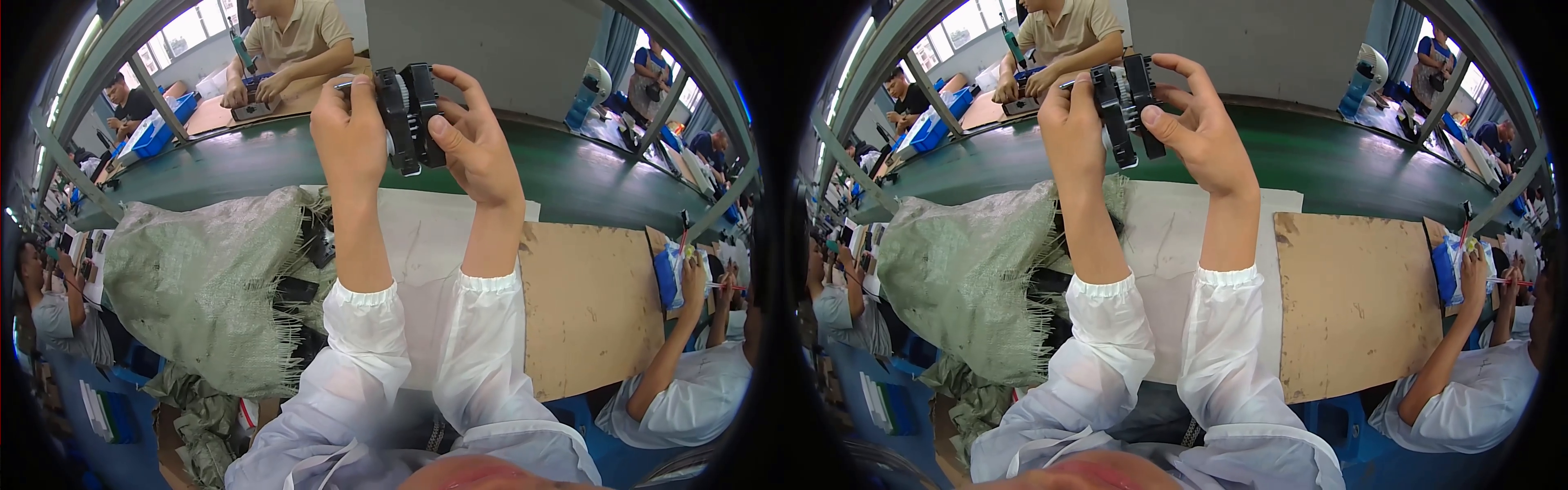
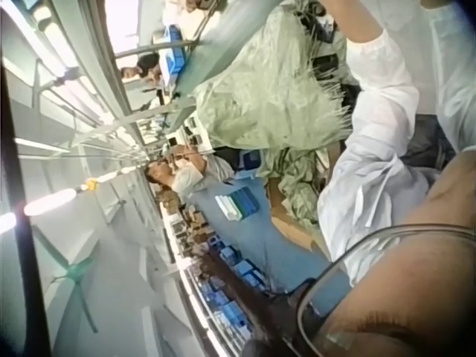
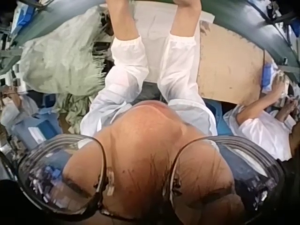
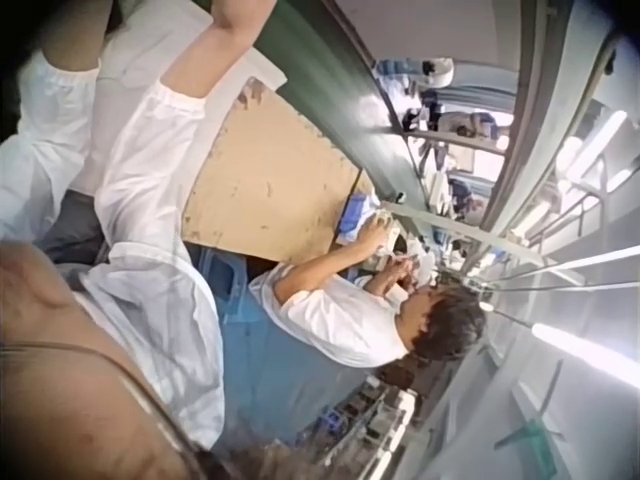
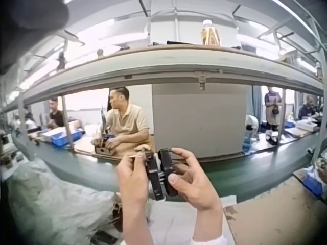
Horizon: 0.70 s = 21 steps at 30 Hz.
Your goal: Assembling electronic components by fitting parts together and using an electric screwdriver.
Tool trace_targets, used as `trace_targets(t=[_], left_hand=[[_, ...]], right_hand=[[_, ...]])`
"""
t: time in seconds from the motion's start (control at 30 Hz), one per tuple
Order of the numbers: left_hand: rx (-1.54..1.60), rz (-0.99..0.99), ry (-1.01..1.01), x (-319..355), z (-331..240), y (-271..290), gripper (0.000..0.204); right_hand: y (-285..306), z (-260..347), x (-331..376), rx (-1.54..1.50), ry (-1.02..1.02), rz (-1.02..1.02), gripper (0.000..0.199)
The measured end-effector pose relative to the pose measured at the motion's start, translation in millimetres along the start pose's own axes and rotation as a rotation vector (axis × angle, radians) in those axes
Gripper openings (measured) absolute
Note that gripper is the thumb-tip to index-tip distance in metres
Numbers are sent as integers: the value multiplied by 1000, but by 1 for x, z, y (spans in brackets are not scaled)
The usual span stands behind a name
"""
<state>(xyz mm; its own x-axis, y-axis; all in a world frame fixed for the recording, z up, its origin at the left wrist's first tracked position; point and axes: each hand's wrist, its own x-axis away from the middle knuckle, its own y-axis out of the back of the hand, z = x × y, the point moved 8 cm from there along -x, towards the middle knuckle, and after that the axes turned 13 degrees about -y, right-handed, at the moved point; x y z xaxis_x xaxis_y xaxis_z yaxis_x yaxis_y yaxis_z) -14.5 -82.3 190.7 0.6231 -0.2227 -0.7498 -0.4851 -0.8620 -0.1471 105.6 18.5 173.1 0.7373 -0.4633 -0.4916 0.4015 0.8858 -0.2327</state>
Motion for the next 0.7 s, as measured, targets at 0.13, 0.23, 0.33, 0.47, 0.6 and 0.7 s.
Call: trace_targets(t=[0.13,0.23,0.33,0.47,0.6,0.7], left_hand=[[62,33,-39,-2,-4,-3,26],[74,42,-76,-1,-8,-7,26],[50,33,-151,-1,-16,-11,27],[154,101,33,1,2,-15,27],[288,252,45,2,4,-20,35],[333,440,-58,10,11,-32,52]], right_hand=[[3,1,1,38,5,40,68],[6,-1,-1,18,0,74,70],[6,-6,-2,-77,-19,141,71],[7,-3,0,28,7,22,71],[10,1,-2,124,64,-176,68],[19,2,0,187,96,-341,64]])
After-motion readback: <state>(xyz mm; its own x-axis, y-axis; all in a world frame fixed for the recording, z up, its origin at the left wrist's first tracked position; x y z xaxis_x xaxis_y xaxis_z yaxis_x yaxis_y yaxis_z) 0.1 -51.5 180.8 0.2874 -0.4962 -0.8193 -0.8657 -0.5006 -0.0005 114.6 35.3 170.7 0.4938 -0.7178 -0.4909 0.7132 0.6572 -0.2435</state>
